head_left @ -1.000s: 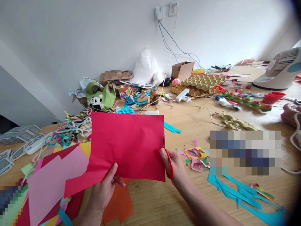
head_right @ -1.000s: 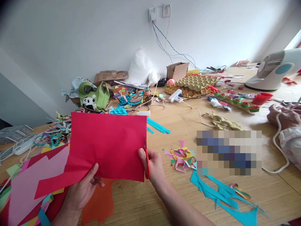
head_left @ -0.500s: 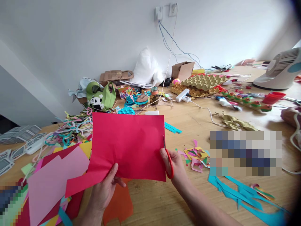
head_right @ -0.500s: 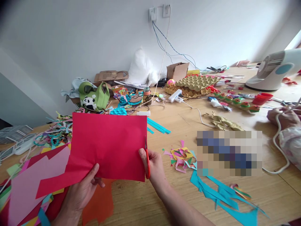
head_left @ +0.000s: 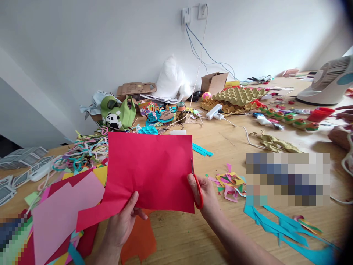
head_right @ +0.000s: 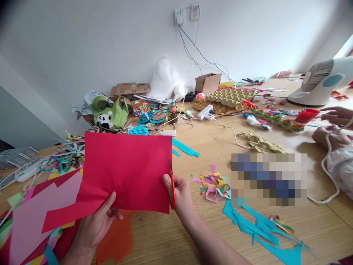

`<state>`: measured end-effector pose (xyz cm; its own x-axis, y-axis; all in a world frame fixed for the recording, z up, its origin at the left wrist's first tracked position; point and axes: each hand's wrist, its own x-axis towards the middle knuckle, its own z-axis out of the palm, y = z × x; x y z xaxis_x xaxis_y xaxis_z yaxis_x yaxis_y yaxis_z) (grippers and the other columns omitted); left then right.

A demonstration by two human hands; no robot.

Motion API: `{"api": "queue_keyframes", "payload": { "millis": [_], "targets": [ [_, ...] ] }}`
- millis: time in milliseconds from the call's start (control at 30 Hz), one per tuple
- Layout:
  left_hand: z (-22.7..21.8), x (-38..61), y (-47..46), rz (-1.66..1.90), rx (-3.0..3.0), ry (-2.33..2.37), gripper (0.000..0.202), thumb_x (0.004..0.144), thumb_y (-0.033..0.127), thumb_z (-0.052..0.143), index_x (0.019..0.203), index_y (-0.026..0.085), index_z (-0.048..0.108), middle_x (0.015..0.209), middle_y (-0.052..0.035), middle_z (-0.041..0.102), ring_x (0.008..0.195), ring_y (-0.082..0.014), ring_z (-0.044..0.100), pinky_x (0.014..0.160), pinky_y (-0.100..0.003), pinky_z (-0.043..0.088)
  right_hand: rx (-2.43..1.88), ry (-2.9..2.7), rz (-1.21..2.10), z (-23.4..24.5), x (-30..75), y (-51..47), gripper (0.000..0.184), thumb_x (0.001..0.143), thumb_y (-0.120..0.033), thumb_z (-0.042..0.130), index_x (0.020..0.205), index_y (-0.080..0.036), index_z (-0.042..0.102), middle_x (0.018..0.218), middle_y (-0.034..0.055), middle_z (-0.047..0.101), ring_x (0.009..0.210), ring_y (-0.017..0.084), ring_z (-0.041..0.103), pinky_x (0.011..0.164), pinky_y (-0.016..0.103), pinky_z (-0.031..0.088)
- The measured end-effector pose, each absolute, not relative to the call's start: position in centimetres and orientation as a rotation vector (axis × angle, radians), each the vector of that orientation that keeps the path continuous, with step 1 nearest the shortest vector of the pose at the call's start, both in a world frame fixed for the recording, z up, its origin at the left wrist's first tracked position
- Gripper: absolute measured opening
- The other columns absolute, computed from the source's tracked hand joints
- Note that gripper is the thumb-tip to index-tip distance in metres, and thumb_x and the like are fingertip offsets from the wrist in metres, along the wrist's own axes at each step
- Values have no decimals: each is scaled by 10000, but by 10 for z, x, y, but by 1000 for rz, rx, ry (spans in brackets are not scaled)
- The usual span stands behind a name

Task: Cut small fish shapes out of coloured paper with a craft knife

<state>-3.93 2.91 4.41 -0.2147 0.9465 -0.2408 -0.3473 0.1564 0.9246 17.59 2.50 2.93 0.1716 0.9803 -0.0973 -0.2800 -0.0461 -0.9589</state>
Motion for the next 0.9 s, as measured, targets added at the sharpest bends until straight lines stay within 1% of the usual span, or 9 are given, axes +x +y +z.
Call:
{"api": "queue_keyframes", "payload": {
  "millis": [100,200,367,500,600,733,833,900],
  "targets": [
    [43,-40,29,1367,669,1224,435,460,295,931,783,182,662,664,57,631,443,-120,562,345,-265,529,-1130,-862,1230,31,177,25,550,730,-671,656,550,-176,498,485,-18,497,441,89,392,437,219,278],
    [42,-40,30,1377,671,1220,461,459,292,933,821,191,666,717,49,656,470,-130,583,337,-261,520,-1148,-872,1215,31,179,26,570,727,-700,635,548,-179,489,478,-23,481,441,90,384,440,223,275],
    [41,-41,29,1378,679,1214,444,467,284,931,803,192,657,712,51,650,509,-140,597,348,-258,524,-1179,-897,1221,30,181,28,596,704,-741,619,543,-180,498,462,-22,476,438,97,398,439,227,268],
    [41,-42,28,1366,705,1214,433,492,298,923,822,193,662,710,48,648,508,-136,582,351,-257,521,-1184,-912,1226,32,182,28,600,701,-753,611,556,-178,518,475,-9,515,450,108,428,444,229,294],
    [43,-41,28,1369,713,1225,447,481,299,923,830,198,664,723,46,657,508,-142,578,340,-262,512,-1187,-914,1214,33,183,29,594,707,-749,610,565,-179,524,487,-3,540,454,112,443,444,228,308],
    [47,-38,27,1345,697,1244,431,457,298,922,784,192,662,700,45,656,498,-150,577,337,-272,511,-1160,-906,1223,35,184,28,577,736,-730,605,583,-176,542,505,-4,562,454,112,459,448,223,333],
    [47,-37,26,1357,720,1241,394,480,291,911,774,188,669,698,46,657,469,-134,563,343,-264,507,-1156,-906,1213,36,185,27,575,752,-729,589,590,-179,549,512,2,578,456,121,480,443,226,344],
    [46,-38,26,1349,734,1240,378,493,292,904,772,183,674,697,42,660,457,-130,562,350,-263,509,-1168,-924,1206,36,185,28,582,744,-746,579,601,-182,555,531,17,604,473,145,517,455,238,370]
  ]
}}
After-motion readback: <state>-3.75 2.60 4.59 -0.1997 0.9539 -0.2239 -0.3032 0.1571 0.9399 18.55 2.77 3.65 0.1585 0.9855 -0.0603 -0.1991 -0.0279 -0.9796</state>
